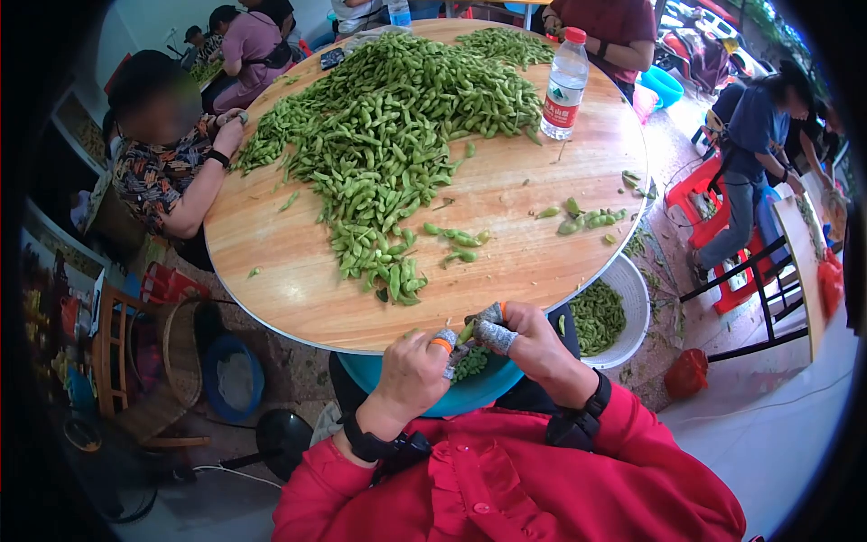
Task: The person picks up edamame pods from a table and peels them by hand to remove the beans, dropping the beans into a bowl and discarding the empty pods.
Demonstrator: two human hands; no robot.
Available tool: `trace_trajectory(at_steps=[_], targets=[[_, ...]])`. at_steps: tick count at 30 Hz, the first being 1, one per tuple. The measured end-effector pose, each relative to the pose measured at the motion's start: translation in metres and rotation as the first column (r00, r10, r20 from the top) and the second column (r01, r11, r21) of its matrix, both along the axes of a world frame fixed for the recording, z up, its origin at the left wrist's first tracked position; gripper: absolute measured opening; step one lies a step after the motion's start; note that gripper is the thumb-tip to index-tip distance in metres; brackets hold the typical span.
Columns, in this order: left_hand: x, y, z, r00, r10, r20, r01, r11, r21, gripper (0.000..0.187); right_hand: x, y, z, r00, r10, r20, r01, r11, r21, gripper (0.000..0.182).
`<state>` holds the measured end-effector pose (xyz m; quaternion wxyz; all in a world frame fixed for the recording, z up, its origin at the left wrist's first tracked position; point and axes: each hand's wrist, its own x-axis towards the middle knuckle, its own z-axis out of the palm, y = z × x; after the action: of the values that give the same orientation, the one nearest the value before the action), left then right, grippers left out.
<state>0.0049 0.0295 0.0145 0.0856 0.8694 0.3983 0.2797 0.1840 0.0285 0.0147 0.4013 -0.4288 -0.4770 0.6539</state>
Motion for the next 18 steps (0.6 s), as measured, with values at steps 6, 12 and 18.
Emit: trace_trajectory(at_steps=[6,12,18], targets=[[0.005,-0.006,-0.013,0.871,0.07,0.486,0.092,0.949,-0.302,0.009,-0.009,0.001,-0.024,0.93,0.005,-0.367,0.003,1.0,0.022,0.014],[-0.003,-0.011,-0.033,0.397,0.523,0.754,0.649,0.421,-0.633,0.012,-0.01,-0.001,-0.031,0.896,0.045,-0.442,-0.048,0.999,0.006,0.014],[0.007,-0.008,-0.016,0.778,0.226,0.585,0.211,0.784,-0.584,0.007,-0.011,-0.006,-0.018,0.986,0.047,-0.16,-0.034,0.996,0.082,0.012]])
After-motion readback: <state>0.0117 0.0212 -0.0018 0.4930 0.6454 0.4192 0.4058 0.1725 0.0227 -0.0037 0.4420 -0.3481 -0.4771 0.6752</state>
